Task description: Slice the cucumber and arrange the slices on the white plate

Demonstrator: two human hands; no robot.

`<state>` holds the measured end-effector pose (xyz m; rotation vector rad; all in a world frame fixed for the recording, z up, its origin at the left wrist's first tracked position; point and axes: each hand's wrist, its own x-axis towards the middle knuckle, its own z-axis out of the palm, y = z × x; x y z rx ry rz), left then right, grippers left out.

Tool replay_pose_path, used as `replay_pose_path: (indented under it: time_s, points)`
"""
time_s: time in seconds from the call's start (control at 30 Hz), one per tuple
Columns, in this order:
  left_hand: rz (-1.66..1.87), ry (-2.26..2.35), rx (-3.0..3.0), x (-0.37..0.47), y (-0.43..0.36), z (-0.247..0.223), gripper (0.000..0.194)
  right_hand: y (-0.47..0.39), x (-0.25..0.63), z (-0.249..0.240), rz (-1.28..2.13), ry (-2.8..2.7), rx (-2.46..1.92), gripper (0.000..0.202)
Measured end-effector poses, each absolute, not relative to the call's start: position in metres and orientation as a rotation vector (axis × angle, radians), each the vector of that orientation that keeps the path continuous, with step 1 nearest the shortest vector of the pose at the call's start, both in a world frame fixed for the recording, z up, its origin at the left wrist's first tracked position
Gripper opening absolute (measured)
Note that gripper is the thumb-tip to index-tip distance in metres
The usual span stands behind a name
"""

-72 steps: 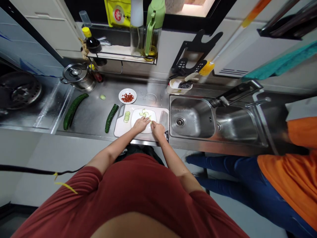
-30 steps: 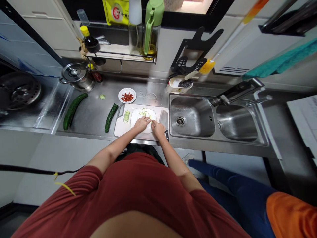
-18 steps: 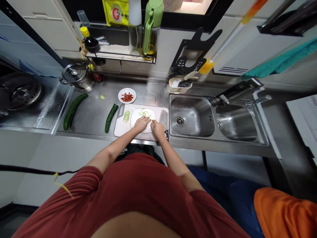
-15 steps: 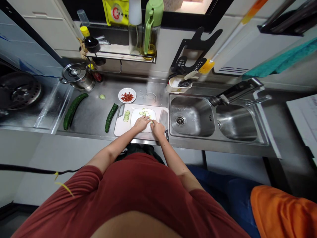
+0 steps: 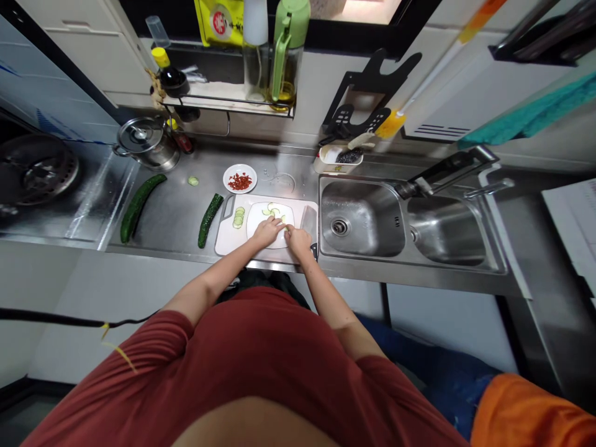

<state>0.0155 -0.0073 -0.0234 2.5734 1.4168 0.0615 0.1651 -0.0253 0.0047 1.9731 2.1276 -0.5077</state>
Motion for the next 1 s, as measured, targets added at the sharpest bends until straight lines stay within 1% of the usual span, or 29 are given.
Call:
replay_pose_path:
  time_s: [0.47,1.0]
  points:
    - [0.039,1.424,2.51,0.0182,-0.0099,-0.0197,0.039,-0.0253,0.1649,0.0049,-0.515,2.13,1.949,0.038]
    - [0.021,1.412,2.536,0.0175,-0.0084,-0.0166,0.036,-0.0263,0.1679,0.0085,-0.504,2.15,1.962,0.037]
